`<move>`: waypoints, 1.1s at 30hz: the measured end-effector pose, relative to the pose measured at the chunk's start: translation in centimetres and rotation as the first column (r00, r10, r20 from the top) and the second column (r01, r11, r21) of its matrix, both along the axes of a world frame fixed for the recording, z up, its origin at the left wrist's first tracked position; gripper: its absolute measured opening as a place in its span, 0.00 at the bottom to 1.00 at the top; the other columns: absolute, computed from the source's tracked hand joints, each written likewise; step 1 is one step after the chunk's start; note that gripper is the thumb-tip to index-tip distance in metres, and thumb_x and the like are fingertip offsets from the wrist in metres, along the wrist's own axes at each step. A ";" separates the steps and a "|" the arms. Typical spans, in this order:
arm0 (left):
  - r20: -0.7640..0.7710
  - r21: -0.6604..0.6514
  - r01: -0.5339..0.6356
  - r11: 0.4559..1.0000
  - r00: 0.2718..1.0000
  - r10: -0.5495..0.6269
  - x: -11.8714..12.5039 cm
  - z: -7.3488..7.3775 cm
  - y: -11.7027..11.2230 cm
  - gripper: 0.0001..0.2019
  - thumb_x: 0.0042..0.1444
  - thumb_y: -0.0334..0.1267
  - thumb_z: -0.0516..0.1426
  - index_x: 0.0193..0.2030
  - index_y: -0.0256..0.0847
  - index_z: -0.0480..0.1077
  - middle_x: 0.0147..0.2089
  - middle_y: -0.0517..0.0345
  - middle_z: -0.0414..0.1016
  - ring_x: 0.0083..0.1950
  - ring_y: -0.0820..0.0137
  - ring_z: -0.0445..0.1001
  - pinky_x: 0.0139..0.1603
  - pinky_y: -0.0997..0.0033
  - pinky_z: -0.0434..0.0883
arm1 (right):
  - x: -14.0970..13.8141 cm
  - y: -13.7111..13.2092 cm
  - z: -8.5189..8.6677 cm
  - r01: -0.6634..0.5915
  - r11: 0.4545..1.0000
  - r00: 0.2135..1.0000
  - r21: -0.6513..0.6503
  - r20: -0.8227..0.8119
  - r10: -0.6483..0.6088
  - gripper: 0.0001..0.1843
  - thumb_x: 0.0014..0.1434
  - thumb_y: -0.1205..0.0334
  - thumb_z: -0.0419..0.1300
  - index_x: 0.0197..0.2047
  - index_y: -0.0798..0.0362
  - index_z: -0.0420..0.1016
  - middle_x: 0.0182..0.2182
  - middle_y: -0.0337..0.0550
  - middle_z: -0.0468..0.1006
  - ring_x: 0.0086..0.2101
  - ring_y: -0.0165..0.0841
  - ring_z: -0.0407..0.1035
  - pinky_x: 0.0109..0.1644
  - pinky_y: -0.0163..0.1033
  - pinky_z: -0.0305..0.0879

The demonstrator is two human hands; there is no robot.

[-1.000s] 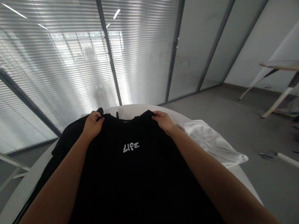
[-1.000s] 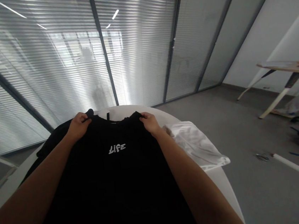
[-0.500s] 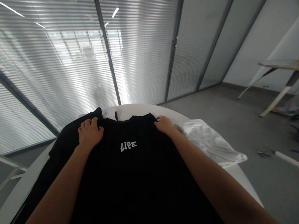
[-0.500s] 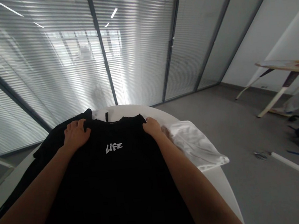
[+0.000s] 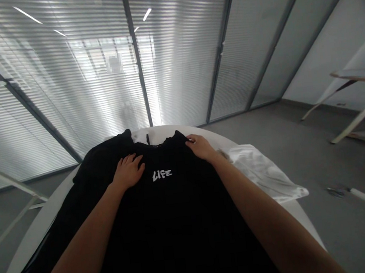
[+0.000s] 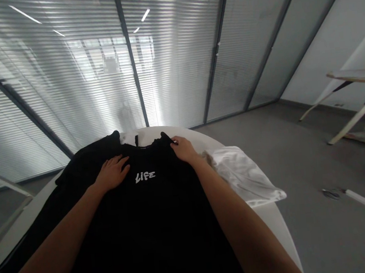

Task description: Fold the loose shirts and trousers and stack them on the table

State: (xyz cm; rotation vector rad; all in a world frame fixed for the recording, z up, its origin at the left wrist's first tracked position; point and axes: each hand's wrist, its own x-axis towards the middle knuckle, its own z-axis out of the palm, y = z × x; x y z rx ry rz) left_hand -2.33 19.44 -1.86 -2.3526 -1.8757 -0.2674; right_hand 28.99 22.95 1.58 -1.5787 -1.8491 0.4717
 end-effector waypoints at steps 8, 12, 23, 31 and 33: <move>0.602 0.097 0.093 0.991 0.787 -0.133 2.8 3.0 -1.0 0.24 0.63 0.45 0.44 0.63 0.44 0.63 0.50 0.53 0.75 0.54 0.64 0.71 0.60 0.59 0.63 | -4.0 -2.6 2.1 -0.118 0.989 0.981 0.086 0.164 0.103 0.15 0.62 0.63 0.53 0.49 0.51 0.75 0.45 0.43 0.78 0.46 0.34 0.70 0.53 0.36 0.61; 0.817 0.014 0.235 0.972 0.558 -0.146 5.3 4.5 -1.6 0.27 0.64 0.46 0.42 0.67 0.39 0.57 0.49 0.52 0.76 0.49 0.67 0.74 0.54 0.64 0.68 | -6.2 -4.5 2.4 -0.168 0.984 0.948 0.060 0.284 0.144 0.17 0.64 0.60 0.51 0.53 0.50 0.72 0.48 0.46 0.75 0.48 0.35 0.68 0.54 0.38 0.60; 0.803 0.044 0.206 0.978 0.575 -0.157 4.9 3.6 -0.5 0.20 0.62 0.43 0.46 0.47 0.39 0.75 0.50 0.55 0.77 0.53 0.65 0.72 0.60 0.64 0.64 | -7.8 -7.3 2.8 -0.216 0.975 0.843 -0.045 0.496 0.210 0.21 0.60 0.56 0.55 0.56 0.49 0.66 0.50 0.50 0.71 0.43 0.40 0.72 0.43 0.42 0.67; 0.768 0.033 0.196 0.980 0.622 -0.150 4.7 3.0 -0.2 0.18 0.56 0.36 0.50 0.50 0.41 0.74 0.52 0.57 0.76 0.53 0.65 0.73 0.59 0.65 0.65 | -5.3 -8.7 5.4 -0.117 0.902 0.665 -0.416 0.642 0.382 0.13 0.52 0.61 0.61 0.41 0.55 0.77 0.40 0.59 0.79 0.40 0.48 0.74 0.39 0.45 0.66; 0.763 0.023 0.187 0.982 0.631 -0.138 4.5 2.7 0.0 0.19 0.55 0.35 0.50 0.51 0.40 0.74 0.51 0.56 0.76 0.50 0.65 0.74 0.57 0.64 0.68 | -5.1 -8.7 5.9 -0.180 0.885 0.637 -0.429 0.635 0.437 0.11 0.54 0.63 0.58 0.40 0.55 0.78 0.39 0.57 0.80 0.38 0.45 0.75 0.38 0.43 0.66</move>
